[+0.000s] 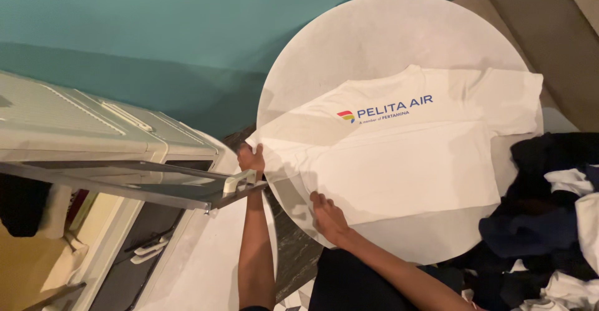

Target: The person picks up a white shirt from a pile on the floor, spreads it out on a round table, and folds the sleeves and body into a rectangle before placing it into a storage cabinet. They then pick up a second white shirt and begin spreading it on the table to fold.

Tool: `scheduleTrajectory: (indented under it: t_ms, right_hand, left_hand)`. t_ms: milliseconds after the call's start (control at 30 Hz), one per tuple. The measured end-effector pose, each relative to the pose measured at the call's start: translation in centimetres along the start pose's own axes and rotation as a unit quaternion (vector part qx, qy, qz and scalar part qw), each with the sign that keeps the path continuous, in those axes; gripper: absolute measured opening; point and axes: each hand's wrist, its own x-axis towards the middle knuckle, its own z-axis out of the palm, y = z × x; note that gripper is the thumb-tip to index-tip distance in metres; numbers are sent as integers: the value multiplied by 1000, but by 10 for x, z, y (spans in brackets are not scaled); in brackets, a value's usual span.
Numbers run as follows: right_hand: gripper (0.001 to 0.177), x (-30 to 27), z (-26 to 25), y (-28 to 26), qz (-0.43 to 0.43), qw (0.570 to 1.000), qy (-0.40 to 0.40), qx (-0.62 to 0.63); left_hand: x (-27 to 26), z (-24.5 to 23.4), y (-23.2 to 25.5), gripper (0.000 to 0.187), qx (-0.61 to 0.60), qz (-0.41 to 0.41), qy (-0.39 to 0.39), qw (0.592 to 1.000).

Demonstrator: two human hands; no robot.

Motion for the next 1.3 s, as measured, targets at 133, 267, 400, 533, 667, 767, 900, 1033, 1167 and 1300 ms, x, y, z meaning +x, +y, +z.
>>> scheduleTrajectory:
  t_ms: [133, 267, 400, 533, 667, 767, 900, 1033, 1167, 1300]
  right_hand:
    - [69, -8, -29, -18, 37, 996, 11, 76]
    - [53, -15, -40, -14, 74, 986, -51, 138]
    - [25, -11, -22, 2, 20, 989, 13, 147]
    - [24, -11, -21, 0, 94, 986, -19, 139]
    - [15, -15, -26, -2, 52, 995, -12, 85]
    - [27, -19, -28, -3, 58, 993, -10, 99]
    - [34, -19, -21, 7, 13, 998, 24, 63]
    - [18, -18, -13, 16, 32, 999, 13, 37]
    - [12, -20, -18, 18, 45, 998, 32, 4]
    - [26, -27, -36, 22, -9, 993, 68, 99]
  left_hand:
    - [-15, -18, 29, 41, 6, 19, 18, 1000]
    - [-29, -36, 51, 48, -23, -12, -13, 1000]
    - [-40, -47, 62, 45, 18, -41, -27, 999]
    - [-43, -47, 59, 43, 16, -4, -23, 1000]
    - [-42, -41, 51, 45, -33, 85, 34, 995]
    - [-41, -39, 51, 47, -118, 282, 115, 945]
    - [-47, -49, 57, 38, -100, 126, 17, 987]
    - [-57, -61, 71, 40, -97, 201, 66, 972]
    - [-66, -74, 90, 32, -59, 129, 18, 990]
    - [-68, -74, 108, 32, 11, 143, 10, 990]
